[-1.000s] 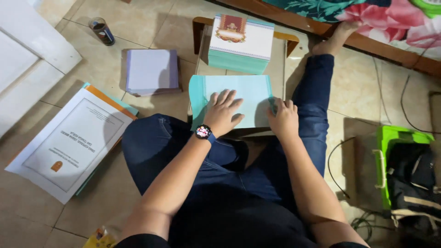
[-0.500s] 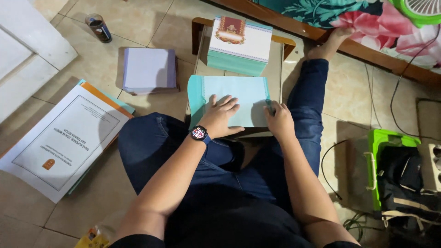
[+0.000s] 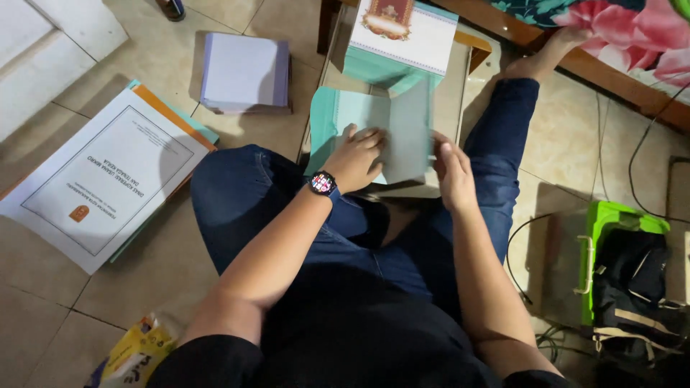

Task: Assembling paper products by folding sheets and inserting cards into them.

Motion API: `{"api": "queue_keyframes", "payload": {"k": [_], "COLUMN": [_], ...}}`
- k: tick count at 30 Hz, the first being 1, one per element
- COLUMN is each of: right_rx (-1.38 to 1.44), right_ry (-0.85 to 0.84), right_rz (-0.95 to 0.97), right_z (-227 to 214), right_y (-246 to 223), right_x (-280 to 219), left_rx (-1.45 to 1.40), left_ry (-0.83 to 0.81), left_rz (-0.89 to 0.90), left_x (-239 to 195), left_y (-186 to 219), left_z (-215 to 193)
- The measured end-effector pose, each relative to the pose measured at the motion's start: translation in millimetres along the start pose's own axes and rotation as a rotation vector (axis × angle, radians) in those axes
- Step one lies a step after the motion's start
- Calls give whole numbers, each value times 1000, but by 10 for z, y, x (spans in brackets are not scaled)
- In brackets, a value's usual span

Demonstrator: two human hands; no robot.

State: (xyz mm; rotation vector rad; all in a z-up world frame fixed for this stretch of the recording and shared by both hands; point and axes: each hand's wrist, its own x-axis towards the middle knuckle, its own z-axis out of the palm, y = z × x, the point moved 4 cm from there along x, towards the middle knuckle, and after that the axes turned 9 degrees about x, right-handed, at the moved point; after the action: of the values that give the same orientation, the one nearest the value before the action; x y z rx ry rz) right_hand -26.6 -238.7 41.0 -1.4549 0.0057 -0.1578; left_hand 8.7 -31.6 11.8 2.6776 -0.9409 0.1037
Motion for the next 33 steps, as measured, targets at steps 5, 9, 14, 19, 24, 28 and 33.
{"api": "queue_keyframes", "payload": {"k": [5, 9, 14, 19, 24, 28, 33], "right_rx": [-336, -765, -940, -1001, -1212, -1292, -1367], "right_ry": [-555, -551, -468, -455, -443, -447, -357], "right_rz": [-168, -401, -650, -666, -679, -608, -673], "right_z": [389, 527, 647, 633, 674, 618, 640], "right_y": [31, 162, 153, 185, 218, 610, 808], "right_x": [-69, -75, -101, -73, -24, 420, 881], "left_rx": [-158, -651, -106, 138, 123, 122, 126], "left_ry": [180, 607, 419, 85, 72, 33, -45], "left_rz": [-49, -278, -175, -232, -241, -232, -230], "left_x": [-7, -69, 19, 44, 31, -23, -17], "left_y": [-136, -443, -348, -392, -279, -243, -241], "left_z": [259, 59, -131, 334, 286, 217, 184]}}
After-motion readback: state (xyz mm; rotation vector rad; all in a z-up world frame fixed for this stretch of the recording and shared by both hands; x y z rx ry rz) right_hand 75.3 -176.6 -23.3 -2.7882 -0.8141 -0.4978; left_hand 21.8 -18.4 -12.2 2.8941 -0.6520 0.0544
